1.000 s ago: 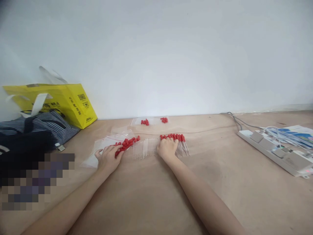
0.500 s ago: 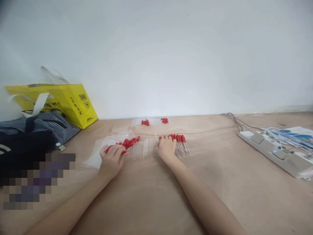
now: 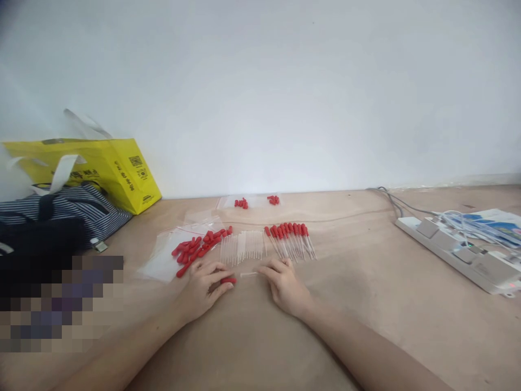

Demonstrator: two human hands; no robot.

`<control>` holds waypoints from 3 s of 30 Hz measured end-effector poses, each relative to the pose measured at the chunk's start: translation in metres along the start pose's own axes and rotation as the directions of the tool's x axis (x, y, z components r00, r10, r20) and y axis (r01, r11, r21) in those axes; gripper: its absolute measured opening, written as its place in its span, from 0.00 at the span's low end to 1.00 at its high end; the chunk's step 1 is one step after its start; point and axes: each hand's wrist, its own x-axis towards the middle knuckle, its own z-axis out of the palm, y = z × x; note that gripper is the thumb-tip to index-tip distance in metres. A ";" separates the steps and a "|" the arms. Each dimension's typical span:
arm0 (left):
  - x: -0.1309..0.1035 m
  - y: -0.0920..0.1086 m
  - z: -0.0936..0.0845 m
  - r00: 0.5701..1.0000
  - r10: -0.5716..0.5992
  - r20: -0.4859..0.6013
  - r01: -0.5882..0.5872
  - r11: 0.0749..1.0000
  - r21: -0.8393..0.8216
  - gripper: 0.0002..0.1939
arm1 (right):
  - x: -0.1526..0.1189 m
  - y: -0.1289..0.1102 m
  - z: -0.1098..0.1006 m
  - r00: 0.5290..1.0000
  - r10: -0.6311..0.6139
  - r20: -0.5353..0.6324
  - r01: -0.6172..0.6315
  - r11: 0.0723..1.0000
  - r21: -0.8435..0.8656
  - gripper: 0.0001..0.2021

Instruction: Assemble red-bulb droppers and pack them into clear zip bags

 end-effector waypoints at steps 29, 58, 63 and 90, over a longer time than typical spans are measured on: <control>-0.001 0.017 0.001 0.991 -0.068 -0.115 0.057 0.993 -0.100 0.07 | 0.010 -0.022 0.004 0.997 0.041 0.063 -0.044 0.998 0.047 0.11; 0.000 0.024 0.001 0.993 0.091 -0.072 -0.102 0.982 -0.160 0.08 | 0.015 -0.021 -0.002 0.986 -0.167 -0.010 0.166 0.985 -0.054 0.11; 0.001 0.020 -0.003 0.997 0.072 -0.036 -0.077 0.983 -0.168 0.05 | 0.015 -0.016 -0.005 0.992 -0.126 0.017 0.126 0.992 -0.031 0.11; 0.002 -0.050 -0.008 0.881 -0.289 -0.375 0.411 0.859 0.304 0.08 | 0.065 0.029 0.009 0.816 0.540 -0.205 -0.567 0.681 -0.463 0.11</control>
